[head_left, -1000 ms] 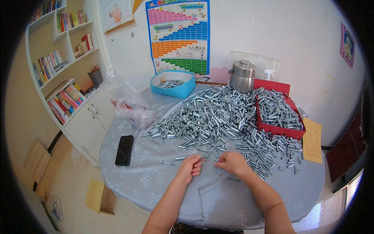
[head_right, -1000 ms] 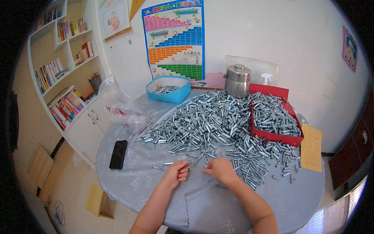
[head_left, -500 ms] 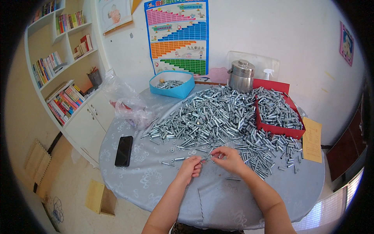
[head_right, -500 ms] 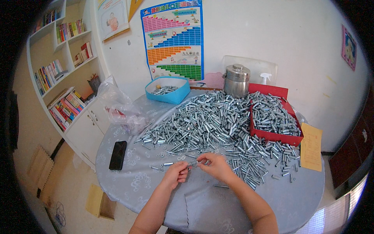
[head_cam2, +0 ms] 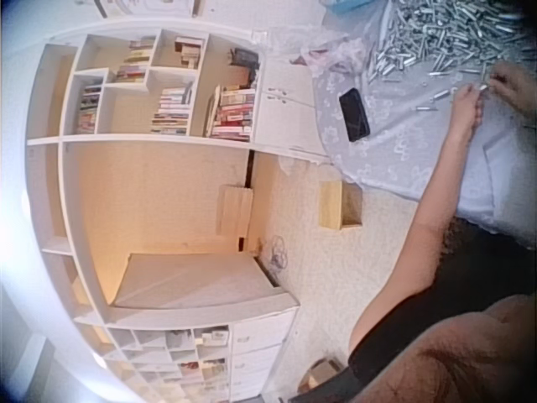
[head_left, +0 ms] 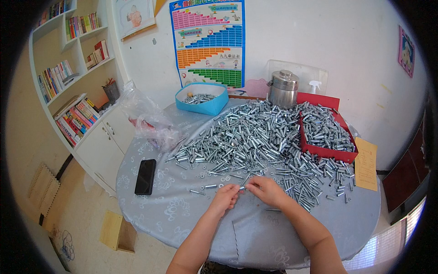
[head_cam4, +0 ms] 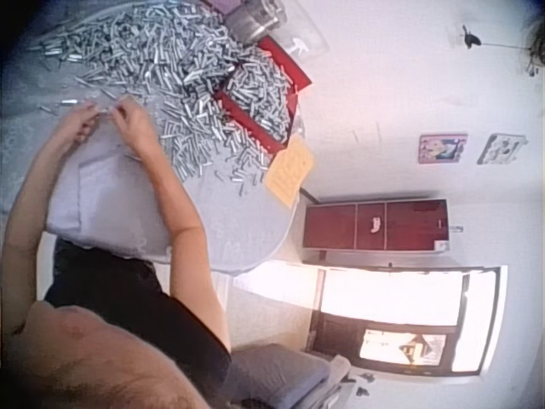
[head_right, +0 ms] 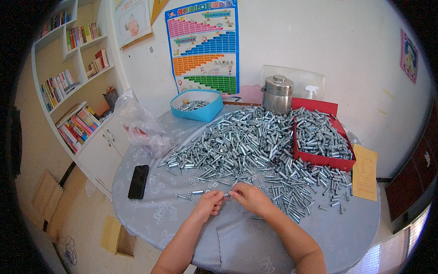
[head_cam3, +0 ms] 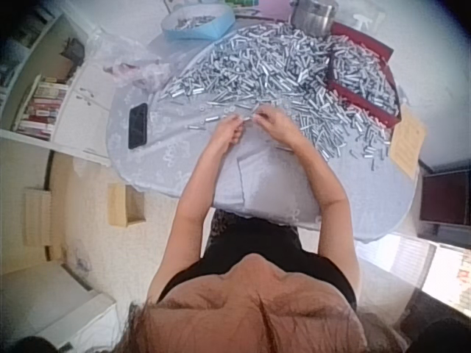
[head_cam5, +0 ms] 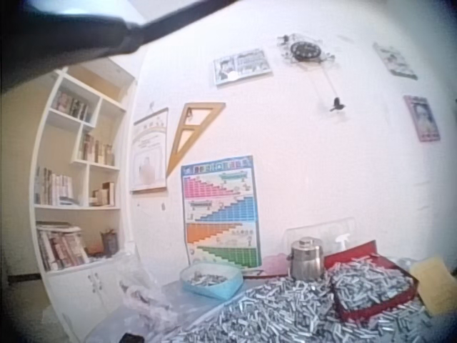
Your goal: The person is assembling metal fasteners by hand. They pick up bolts and nuts from a large pile on the table and screw them together. The assembled fasteners are then placed into a red box.
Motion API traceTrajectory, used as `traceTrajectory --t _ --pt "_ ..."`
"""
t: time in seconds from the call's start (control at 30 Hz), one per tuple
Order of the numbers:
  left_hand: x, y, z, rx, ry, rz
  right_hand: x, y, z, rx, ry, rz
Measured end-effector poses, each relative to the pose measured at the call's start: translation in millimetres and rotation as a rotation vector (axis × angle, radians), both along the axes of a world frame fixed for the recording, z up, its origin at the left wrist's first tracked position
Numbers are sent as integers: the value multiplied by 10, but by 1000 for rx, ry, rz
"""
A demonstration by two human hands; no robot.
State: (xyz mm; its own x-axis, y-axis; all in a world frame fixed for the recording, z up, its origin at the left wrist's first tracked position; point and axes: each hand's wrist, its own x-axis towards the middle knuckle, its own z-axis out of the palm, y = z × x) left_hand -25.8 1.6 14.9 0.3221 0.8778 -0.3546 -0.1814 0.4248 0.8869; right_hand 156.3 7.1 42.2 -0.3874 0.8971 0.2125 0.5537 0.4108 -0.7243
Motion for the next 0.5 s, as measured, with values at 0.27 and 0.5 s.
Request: traceTrajectory --t 0.27,0.5 --pt "81 -21 -51 146 -21 -9 50 57 -84 -296 79 -214" --pt "29 43 -54 39 -67 125 50 56 -83 -278 194 -69"
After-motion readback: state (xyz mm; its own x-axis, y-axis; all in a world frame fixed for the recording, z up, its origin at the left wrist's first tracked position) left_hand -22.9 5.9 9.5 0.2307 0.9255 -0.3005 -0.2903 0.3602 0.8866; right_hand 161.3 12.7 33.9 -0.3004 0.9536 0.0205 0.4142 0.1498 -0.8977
